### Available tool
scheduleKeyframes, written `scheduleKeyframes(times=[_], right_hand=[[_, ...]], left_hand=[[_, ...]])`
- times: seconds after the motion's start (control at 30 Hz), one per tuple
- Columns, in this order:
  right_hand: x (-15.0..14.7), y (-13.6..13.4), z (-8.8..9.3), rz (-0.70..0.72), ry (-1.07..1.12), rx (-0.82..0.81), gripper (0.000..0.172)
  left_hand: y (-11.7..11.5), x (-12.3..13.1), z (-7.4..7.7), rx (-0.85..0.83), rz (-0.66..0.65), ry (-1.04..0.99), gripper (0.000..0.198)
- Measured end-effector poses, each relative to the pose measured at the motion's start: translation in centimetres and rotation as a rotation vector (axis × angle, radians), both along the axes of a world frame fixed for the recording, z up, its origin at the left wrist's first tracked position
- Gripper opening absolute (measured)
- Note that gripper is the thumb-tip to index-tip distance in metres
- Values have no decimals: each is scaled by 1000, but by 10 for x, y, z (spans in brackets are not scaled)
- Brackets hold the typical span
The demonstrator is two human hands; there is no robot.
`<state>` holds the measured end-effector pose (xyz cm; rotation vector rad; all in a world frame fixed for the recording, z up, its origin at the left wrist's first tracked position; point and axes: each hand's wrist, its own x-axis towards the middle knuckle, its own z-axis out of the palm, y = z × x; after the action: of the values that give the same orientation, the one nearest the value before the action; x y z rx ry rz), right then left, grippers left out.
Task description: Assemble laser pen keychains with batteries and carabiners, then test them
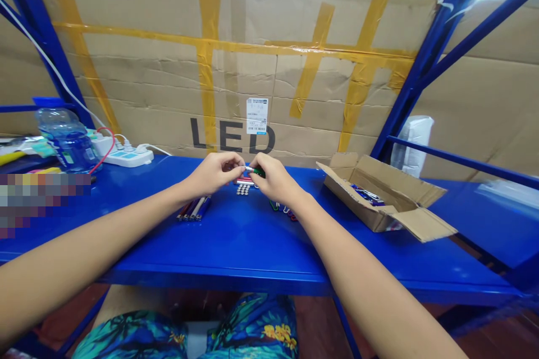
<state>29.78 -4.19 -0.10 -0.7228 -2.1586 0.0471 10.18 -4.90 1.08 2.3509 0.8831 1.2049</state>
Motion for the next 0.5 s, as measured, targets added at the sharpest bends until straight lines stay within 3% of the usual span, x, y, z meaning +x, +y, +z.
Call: scheduleKeyframes(times=[0.17,0.33,0.43,0.5], right_hand=[[1,-3,3,32,-62,14,5],[0,-5,4,22,-158,-11,16],[-2,-6,5,0,-99,-23,3],[-3,-7,5,-23,-39,-31,12]], left_hand=[[1,-2,1,-23,-21,18,7],[3,-3,0,84,-6,77,4],[3,-3,0,95,8,86,6],[2,-2,0,83,2,85,7]])
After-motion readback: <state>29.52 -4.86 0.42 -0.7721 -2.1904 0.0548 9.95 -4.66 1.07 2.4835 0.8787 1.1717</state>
